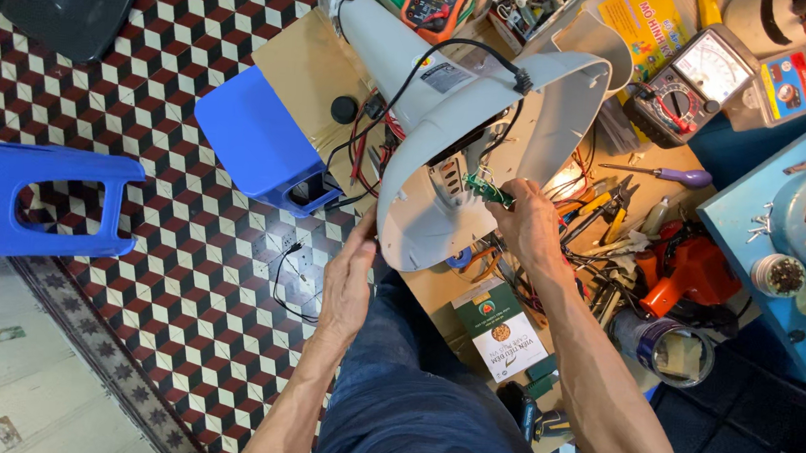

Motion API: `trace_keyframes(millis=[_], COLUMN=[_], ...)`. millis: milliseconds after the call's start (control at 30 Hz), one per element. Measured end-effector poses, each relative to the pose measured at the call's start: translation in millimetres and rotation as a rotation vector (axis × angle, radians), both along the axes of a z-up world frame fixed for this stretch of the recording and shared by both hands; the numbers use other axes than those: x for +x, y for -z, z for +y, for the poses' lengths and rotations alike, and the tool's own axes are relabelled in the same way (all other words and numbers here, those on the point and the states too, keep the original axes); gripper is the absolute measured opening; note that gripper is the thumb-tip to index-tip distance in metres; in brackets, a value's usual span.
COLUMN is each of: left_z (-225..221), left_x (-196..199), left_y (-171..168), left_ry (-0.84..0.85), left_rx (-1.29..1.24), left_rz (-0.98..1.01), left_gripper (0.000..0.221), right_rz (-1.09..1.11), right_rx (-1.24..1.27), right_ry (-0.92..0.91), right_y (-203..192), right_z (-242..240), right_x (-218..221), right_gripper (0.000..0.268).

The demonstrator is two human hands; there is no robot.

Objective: The person uses a multimeter to test a circuit board inside a disassembled appliance. They then use a cordless drill to fasten screws into the circuit board and later into the appliance's base cover.

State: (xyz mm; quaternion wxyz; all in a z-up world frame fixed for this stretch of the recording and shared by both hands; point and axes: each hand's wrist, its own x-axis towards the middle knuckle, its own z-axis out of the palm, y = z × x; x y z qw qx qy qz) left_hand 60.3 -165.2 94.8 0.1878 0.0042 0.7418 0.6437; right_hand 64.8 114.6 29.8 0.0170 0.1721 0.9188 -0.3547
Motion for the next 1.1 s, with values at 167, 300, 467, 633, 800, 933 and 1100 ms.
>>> trace_keyframes(millis=[167,300,467,633,800,933,1100], left_z=[-1,12,41,62,70,77,75], left_x=[-7,-46,-95,-111,-115,-120,-121], left_y=[38,86,136,155,154,143,138], left_ry=[-0.095,-0.117,0.053,0.136,0.166,0.171,0.167], left_rx=[0.297,0.277,0.441,0.508,0.517,0.528,0.519], left_rz=[-0.253,-0.433,-0.521,-0.601,-0.638,-0.641,-0.654], left_gripper=[0.064,0.063,0.059,0.058,0.057,0.056,0.055], right_rz=[0.057,-0.049,-0.100,-0.104,-0.199,-0.068,-0.186], right_rx=[-0.063,-0.219,-0.261,-0.262,-0.241,-0.197,-0.533], right_ry=[0.115,0.279,0.331,0.320,0.221,0.144,0.207], right_y=[16,18,13,19,26,29,36], right_z=[-9,-22,-28,-28,-16,-8,-8], right_x=[2,4,2,-1,3,2,-1], right_gripper=[0.033,0.035,0.038,0.040,0.035,0.035,0.060])
